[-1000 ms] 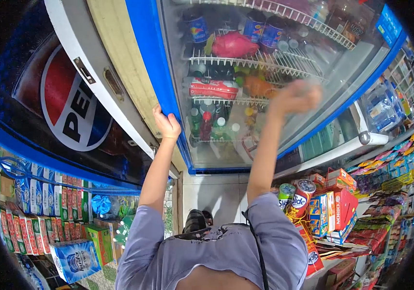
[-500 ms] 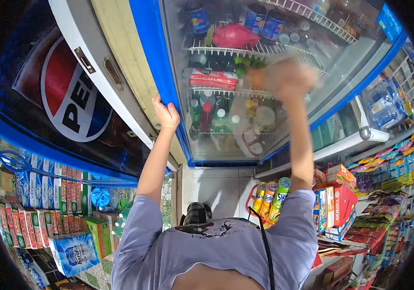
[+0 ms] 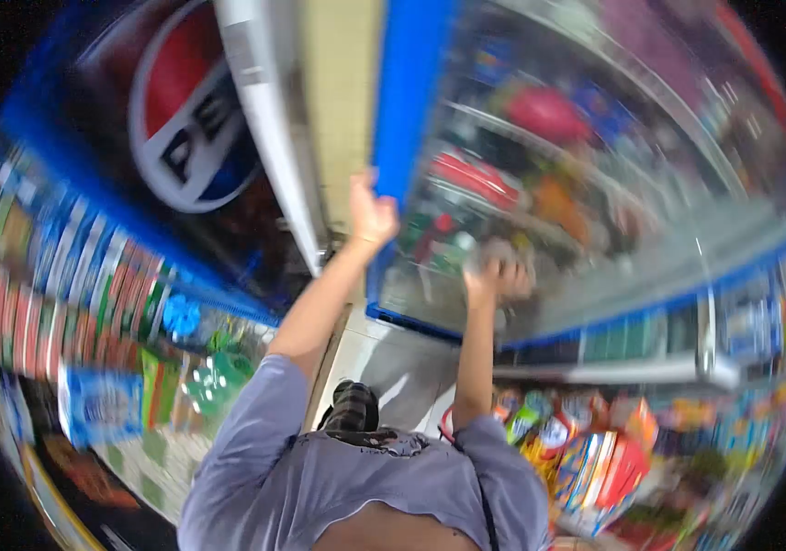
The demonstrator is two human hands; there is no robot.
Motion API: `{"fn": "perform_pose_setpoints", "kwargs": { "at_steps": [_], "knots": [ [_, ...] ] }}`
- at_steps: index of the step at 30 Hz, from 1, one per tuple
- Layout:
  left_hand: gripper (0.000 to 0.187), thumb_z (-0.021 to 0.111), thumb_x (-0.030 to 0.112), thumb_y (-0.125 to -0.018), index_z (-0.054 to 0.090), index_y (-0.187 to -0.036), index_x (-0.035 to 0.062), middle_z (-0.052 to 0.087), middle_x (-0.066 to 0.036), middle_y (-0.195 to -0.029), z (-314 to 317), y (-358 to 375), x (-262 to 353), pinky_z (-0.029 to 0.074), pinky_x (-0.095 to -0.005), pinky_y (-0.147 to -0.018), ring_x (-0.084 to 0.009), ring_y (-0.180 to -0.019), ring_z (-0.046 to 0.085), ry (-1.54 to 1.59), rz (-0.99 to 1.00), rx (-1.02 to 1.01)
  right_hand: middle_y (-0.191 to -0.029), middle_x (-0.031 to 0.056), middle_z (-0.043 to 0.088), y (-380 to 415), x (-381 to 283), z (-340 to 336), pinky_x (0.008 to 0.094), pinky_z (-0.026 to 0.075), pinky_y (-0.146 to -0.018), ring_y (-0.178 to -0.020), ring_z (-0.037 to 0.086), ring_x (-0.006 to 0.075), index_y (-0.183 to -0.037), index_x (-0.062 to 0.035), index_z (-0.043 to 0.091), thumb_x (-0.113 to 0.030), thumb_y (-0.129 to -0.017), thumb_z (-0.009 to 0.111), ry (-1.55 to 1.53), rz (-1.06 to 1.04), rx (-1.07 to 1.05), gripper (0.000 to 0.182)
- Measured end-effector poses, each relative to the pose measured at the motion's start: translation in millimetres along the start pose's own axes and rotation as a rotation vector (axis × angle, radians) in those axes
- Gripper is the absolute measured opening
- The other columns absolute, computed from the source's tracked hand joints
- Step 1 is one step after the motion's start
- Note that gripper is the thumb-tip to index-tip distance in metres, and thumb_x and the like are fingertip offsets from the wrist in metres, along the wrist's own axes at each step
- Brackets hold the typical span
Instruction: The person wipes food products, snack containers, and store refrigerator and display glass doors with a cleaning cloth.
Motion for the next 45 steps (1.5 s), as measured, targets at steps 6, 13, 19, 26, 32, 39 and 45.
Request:
{"fn": "perform_pose_setpoints", "kwargs": {
  "at_steps": [6,13,19,26,32,39,45],
  "knots": [
    [0.043,0.053,0.010,-0.054,0.043,-0.095,-0.0007,0.048,-0.019,-0.091,-16.4,-13.1,43.1,0.037,-0.0405,-0.075,-0.0350,-0.083,0.046,0.061,0.256,0.050,-0.090,0.0086,0.048,89.7,7.2,28.6,0.0455,0.030,-0.074,-0.089,0.043,0.0301,-0.083,-0.0084,0.052,-0.035,-0.062,0.064,-0.143,-0.062,-0.019,0.036],
    [0.046,0.055,0.015,-0.066,0.038,-0.106,0.0006,0.044,-0.018,-0.102,-30.8,-15.3,66.4,0.035,-0.0375,-0.080,-0.0327,-0.094,0.043,-0.036,0.069,-0.137,-0.096,0.0178,0.041,125.8,-22.1,26.9,0.0460,0.028,-0.076,-0.088,0.039,0.0351,-0.093,-0.0013,0.044,-0.018,-0.079,0.042,-0.044,0.178,-0.223,0.022],
    [0.043,0.040,0.019,-0.078,0.034,-0.117,0.0039,0.040,-0.019,-0.111,-96.0,186.5,36.3,0.033,-0.0401,-0.083,-0.0292,-0.100,0.040,-0.410,-0.110,-1.183,-0.106,0.0230,0.041,286.7,-56.8,10.3,0.0456,0.036,-0.073,-0.093,0.042,0.0373,-0.101,0.0019,0.046,-0.015,-0.073,0.050,-0.609,0.558,-0.707,0.033],
    [0.035,0.041,0.024,-0.075,0.048,-0.104,0.0055,0.051,-0.016,-0.100,-627.4,707.2,81.7,0.039,-0.0383,-0.074,-0.0287,-0.089,0.050,-0.672,-1.890,-0.365,-0.090,0.0177,0.046,431.7,-216.6,-114.3,0.0400,0.039,-0.063,-0.077,0.046,0.0310,-0.093,0.0014,0.050,-0.013,-0.071,0.049,-0.980,0.743,-2.171,0.026],
    [0.024,0.044,0.026,-0.079,0.046,-0.079,0.0016,0.048,-0.006,-0.061,-778.4,779.5,390.7,0.038,-0.0272,-0.047,-0.0127,-0.051,0.044,-0.695,-0.685,1.796,-0.076,0.0130,0.051,437.9,-346.0,-236.6,0.0352,0.040,-0.054,-0.063,0.049,0.0255,-0.086,0.0009,0.053,-0.012,-0.070,0.048,-1.030,0.397,-2.500,0.021],
    [0.031,0.047,0.033,-0.075,0.050,-0.074,0.0023,0.052,-0.004,-0.061,-663.9,911.8,473.6,0.038,-0.0233,-0.047,-0.0123,-0.055,0.049,-0.319,-1.186,1.992,-0.084,0.0107,0.056,372.2,-498.1,-440.8,0.0263,0.042,-0.058,-0.069,0.052,0.0197,-0.093,-0.0011,0.055,-0.010,-0.070,0.040,-1.526,-0.446,-2.167,0.029],
    [0.043,0.045,0.040,-0.071,0.047,-0.096,0.0044,0.053,-0.011,-0.084,-579.1,1012.5,456.3,0.036,-0.0459,-0.056,-0.0210,-0.064,0.051,0.013,-1.268,2.260,-0.061,0.0041,0.051,362.0,-579.4,-594.3,0.0242,0.033,-0.042,-0.048,0.043,0.0121,-0.074,0.0005,0.053,-0.007,-0.068,0.042,-1.673,-0.735,-2.159,0.016]
  ]
}}
Point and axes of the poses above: each hand's wrist, its own y-axis away from the middle knuckle, its own z-axis out of the palm, x = y × z, the point moved 7 cm from there along -y, towards the middle knuckle
